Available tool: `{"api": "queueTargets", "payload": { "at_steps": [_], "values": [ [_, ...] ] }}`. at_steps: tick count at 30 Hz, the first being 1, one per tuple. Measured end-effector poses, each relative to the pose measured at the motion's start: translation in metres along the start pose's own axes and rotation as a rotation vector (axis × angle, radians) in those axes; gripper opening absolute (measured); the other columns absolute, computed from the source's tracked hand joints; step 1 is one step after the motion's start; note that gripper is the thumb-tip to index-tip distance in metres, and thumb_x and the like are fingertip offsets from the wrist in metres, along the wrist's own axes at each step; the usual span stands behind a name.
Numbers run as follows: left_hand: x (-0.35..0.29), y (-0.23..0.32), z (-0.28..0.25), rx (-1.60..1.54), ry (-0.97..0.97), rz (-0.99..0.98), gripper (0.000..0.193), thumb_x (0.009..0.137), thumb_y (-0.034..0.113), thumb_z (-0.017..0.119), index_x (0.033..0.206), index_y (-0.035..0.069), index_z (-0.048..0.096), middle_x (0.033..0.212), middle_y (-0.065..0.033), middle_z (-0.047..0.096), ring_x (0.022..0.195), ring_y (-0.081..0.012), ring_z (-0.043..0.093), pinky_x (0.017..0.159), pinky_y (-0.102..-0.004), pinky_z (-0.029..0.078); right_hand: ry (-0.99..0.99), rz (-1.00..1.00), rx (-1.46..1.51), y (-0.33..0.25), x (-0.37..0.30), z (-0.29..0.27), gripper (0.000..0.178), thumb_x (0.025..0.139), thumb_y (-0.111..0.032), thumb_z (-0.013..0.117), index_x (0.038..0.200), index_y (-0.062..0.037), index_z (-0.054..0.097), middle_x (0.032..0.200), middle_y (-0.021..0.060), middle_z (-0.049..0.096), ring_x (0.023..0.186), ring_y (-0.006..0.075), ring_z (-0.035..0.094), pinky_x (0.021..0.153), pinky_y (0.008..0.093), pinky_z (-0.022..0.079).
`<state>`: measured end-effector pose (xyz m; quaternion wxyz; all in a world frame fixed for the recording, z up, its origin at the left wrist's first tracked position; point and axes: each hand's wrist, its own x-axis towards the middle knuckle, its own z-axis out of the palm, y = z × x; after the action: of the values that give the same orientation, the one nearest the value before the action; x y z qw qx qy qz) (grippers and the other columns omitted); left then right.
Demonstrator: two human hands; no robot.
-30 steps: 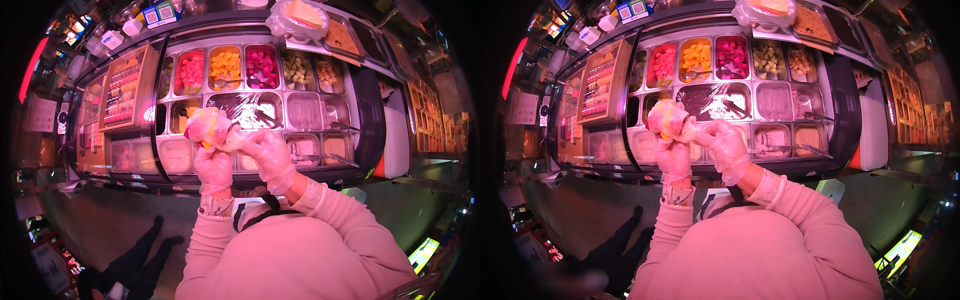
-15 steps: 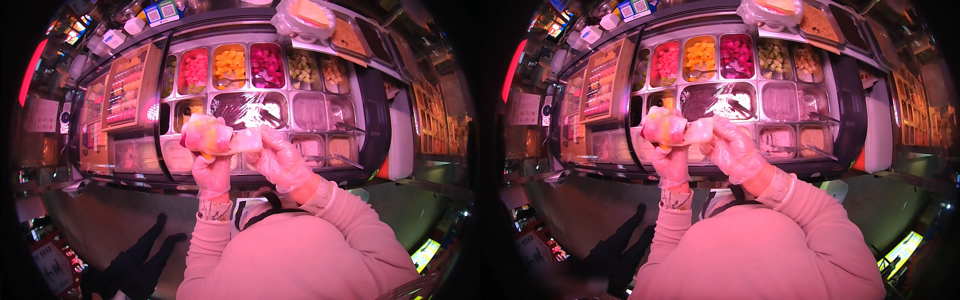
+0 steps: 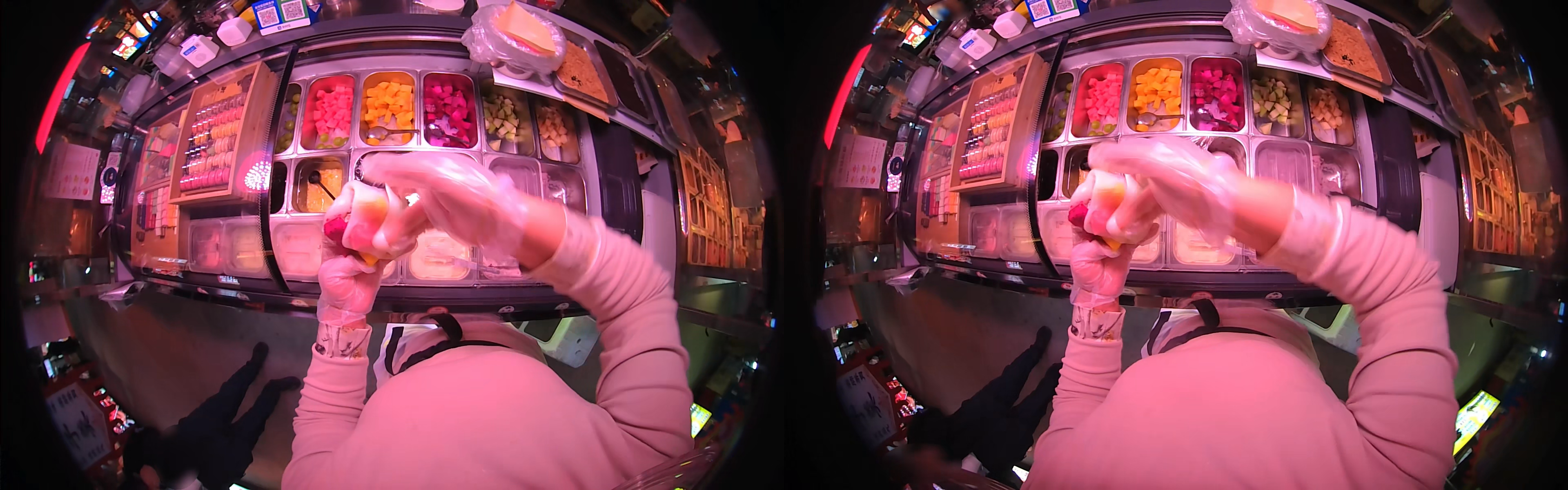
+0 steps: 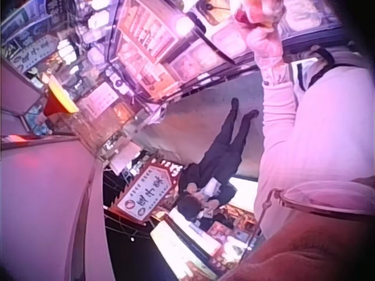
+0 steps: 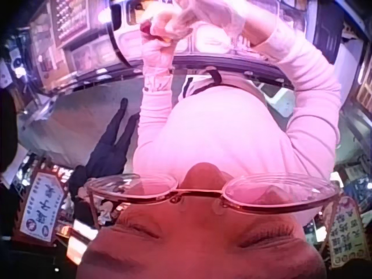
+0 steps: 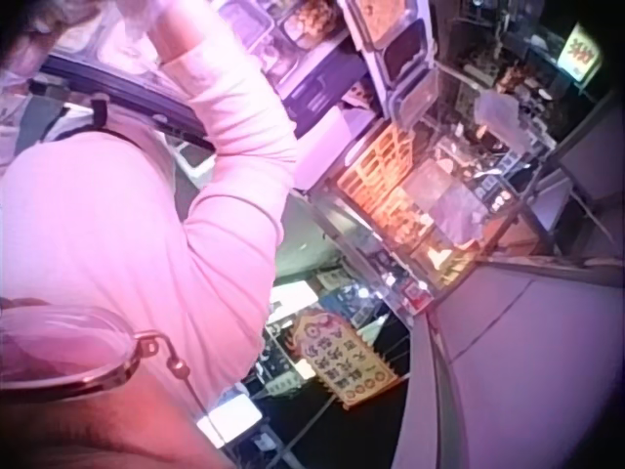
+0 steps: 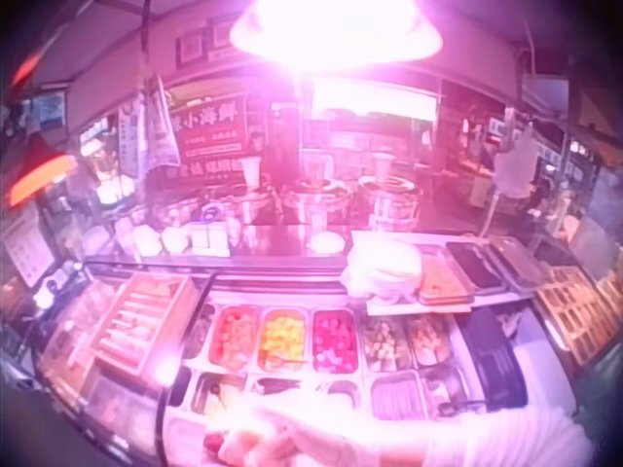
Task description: The person assembles a street food item by scooping colorful ingredients from metal bins into a plastic bag, then adds a brown crumbly topping and hands the bag to a customer. The person then repeats the process with a second bag, adding a dark paste and more toppings before closing the container.
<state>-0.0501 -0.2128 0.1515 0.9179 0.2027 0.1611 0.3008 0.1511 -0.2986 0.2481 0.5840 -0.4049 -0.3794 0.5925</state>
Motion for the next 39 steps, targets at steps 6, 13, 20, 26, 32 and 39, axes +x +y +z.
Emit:
{"api": "queueTargets", "payload": {
  "at_steps": [6, 13, 20, 26, 32, 39],
  "values": [
    [0.004, -0.003, 0.019, 0.053, 0.063, -0.027, 0.095, 0.063, -0.014, 0.048, 0.153, 0.014, 0.046, 0.15, -0.014, 0.051, 0.141, -0.0394, 0.049, 0.11, -0.0661, 0.048, -0.592, 0.675, -1.525, -0.041, 0.129, 0.006, 0.038, 0.086, -0.039, 0.076, 0.107, -0.0072, 0.077, 0.105, 0.0093, 0.074, 0.086, 0.023, 0.068, 0.082, 0.0369, 0.055],
    [0.002, -0.017, 0.022, -0.099, 0.03, -0.198, 0.088, 0.067, -0.005, 0.056, 0.152, 0.016, 0.048, 0.154, -0.0144, 0.049, 0.143, -0.0444, 0.046, 0.111, -0.0732, 0.041, -0.607, 0.569, -1.953, -0.069, 0.113, 0.066, 0.034, 0.072, -0.027, 0.08, 0.102, -0.0107, 0.079, 0.101, 0.0062, 0.076, 0.09, 0.0264, 0.071, 0.082, 0.0396, 0.059],
    [-0.001, -0.005, 0.017, -0.243, -0.118, -0.349, 0.087, 0.069, -0.002, 0.057, 0.153, 0.008, 0.042, 0.152, -0.0176, 0.048, 0.143, -0.0468, 0.045, 0.107, -0.078, 0.041, -0.565, -0.07, -1.689, -0.039, 0.124, -0.024, 0.007, 0.083, -0.008, 0.068, 0.081, -0.0014, 0.069, 0.078, 0.019, 0.064, 0.074, 0.0306, 0.067, 0.066, 0.0419, 0.054],
    [-0.005, 0.006, 0.012, -0.291, -0.191, -0.469, 0.091, 0.07, 0.007, 0.064, 0.157, 0.005, 0.037, 0.154, -0.0188, 0.046, 0.142, -0.0447, 0.047, 0.108, -0.0732, 0.043, -0.447, 0.627, -0.7, -0.007, 0.083, -0.049, 0.035, 0.091, -0.02, 0.076, 0.122, -0.0041, 0.076, 0.099, 0.0034, 0.076, 0.087, 0.0104, 0.066, 0.076, 0.0296, 0.053],
    [-0.002, -0.003, -0.002, -0.176, -0.06, -0.482, 0.094, 0.092, 0.06, 0.063, 0.161, 0.006, 0.03, 0.16, -0.0189, 0.041, 0.142, -0.0454, 0.045, 0.105, -0.075, 0.043, -0.322, 0.457, -0.782, 0.015, 0.063, -0.059, 0.034, 0.092, -0.018, 0.075, 0.121, -0.0001, 0.074, 0.1, 0.0053, 0.076, 0.091, 0.0128, 0.068, 0.081, 0.0277, 0.055],
    [0.022, -0.009, 0.005, -0.218, -0.03, -0.482, 0.078, 0.106, 0.065, 0.041, 0.15, 0.001, 0.045, 0.145, -0.0171, 0.058, 0.132, -0.0349, 0.058, 0.109, -0.0533, 0.049, -0.076, 0.508, -0.383, 0.023, 0.057, -0.073, 0.021, 0.085, -0.013, 0.084, 0.098, 0.0003, 0.076, 0.089, 0.0057, 0.075, 0.085, 0.0144, 0.071, 0.078, 0.0303, 0.057]
  ]
}}
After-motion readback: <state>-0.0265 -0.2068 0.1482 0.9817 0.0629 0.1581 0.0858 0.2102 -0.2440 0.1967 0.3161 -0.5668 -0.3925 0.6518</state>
